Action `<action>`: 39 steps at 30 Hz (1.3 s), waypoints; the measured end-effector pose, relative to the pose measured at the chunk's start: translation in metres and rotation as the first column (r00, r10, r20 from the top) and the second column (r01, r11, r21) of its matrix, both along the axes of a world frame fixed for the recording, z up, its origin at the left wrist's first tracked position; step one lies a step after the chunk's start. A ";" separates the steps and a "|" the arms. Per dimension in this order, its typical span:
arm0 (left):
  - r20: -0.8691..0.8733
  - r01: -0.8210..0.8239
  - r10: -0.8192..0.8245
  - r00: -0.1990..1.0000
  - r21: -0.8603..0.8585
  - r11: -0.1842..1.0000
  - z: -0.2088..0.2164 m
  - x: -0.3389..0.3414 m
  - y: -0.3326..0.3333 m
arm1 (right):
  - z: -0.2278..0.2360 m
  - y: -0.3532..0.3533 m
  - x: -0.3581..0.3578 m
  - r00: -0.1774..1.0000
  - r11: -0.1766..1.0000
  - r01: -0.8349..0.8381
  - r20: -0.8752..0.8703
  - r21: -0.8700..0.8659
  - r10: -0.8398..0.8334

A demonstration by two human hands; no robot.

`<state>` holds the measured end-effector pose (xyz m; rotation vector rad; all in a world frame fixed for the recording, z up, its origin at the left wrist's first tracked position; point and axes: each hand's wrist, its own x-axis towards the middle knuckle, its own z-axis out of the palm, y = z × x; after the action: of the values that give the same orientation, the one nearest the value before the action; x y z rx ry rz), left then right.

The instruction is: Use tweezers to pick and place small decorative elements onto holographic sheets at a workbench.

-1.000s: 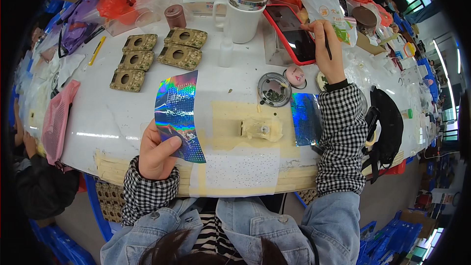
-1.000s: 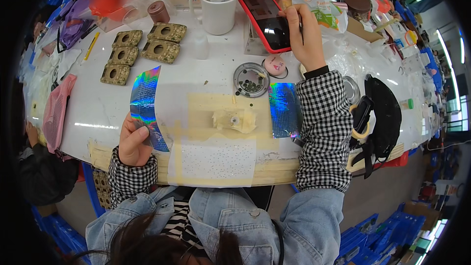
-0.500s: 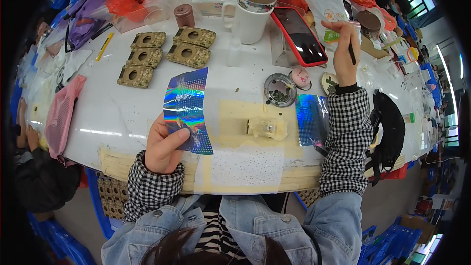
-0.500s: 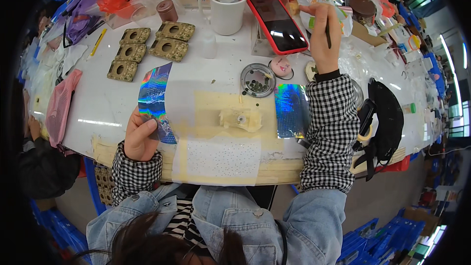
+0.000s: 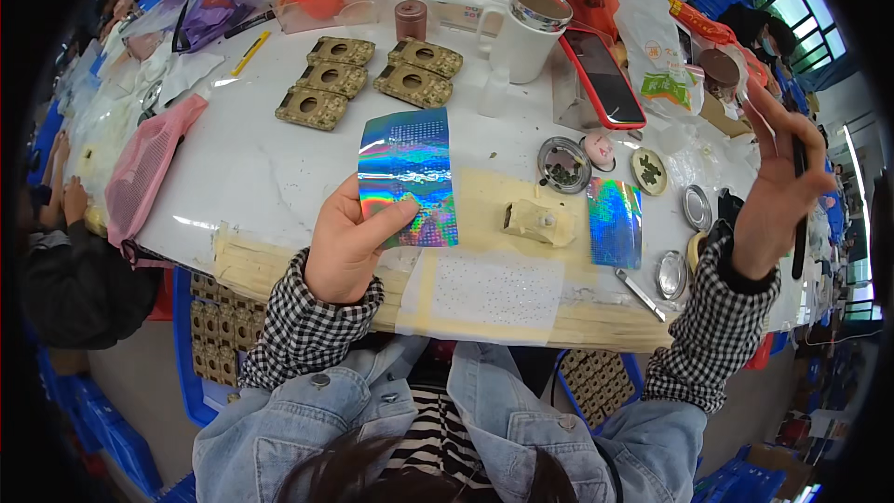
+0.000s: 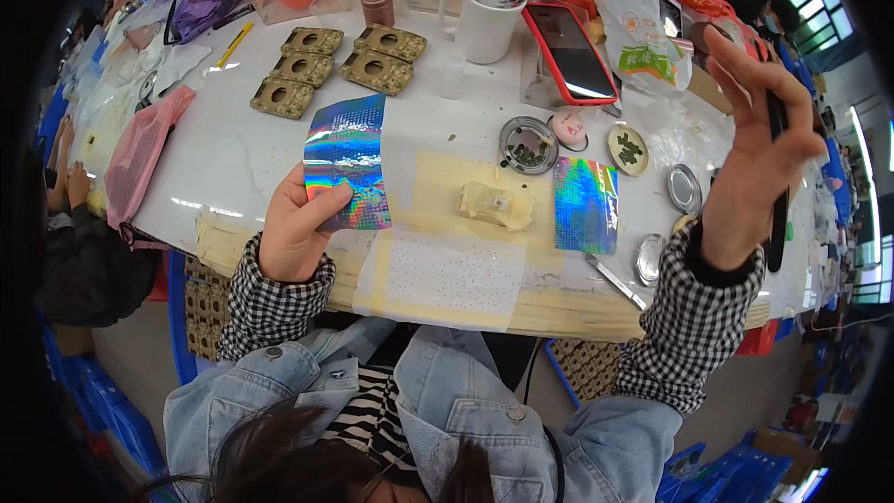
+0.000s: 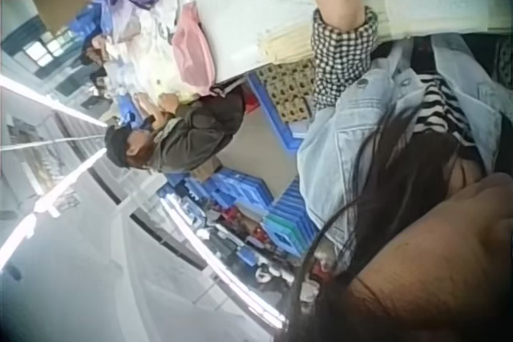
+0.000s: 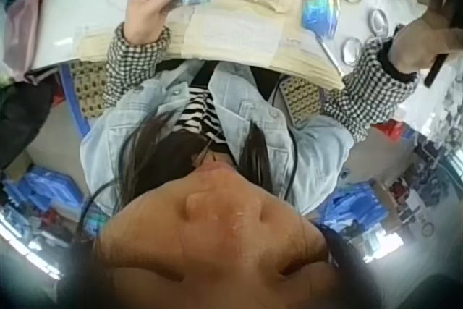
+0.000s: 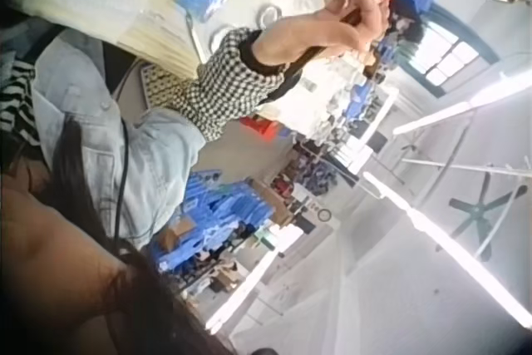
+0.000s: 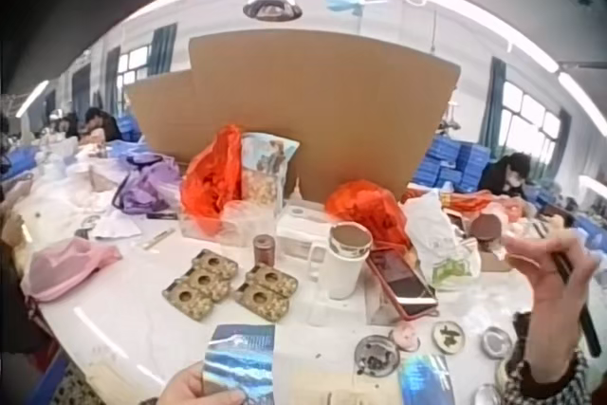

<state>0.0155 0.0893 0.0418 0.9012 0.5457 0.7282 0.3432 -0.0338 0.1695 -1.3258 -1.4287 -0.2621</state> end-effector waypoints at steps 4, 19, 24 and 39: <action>0.032 0.020 -0.021 0.999 0.020 1.000 0.013 -0.004 -0.020 | -0.009 -0.070 -0.053 0.943 0.942 -0.326 0.040 -0.075 0.329; -0.003 0.029 -0.029 1.000 0.021 0.999 -0.005 -0.005 -0.060 | -0.112 -0.055 -0.183 0.973 0.915 -0.187 0.063 -0.358 0.223; -0.023 0.039 -0.040 0.999 -0.015 0.999 -0.008 -0.001 -0.065 | -0.120 -0.054 -0.186 0.976 0.942 -0.147 0.110 -0.303 0.188; -0.016 0.029 -0.029 0.999 -0.022 0.999 -0.008 0.000 -0.066 | -0.128 -0.052 -0.192 0.988 0.942 -0.144 0.005 -0.304 0.153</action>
<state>0.0151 0.0233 0.0334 0.8936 0.5531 0.6881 0.1517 -0.0856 0.0418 -1.4539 -1.6318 0.0425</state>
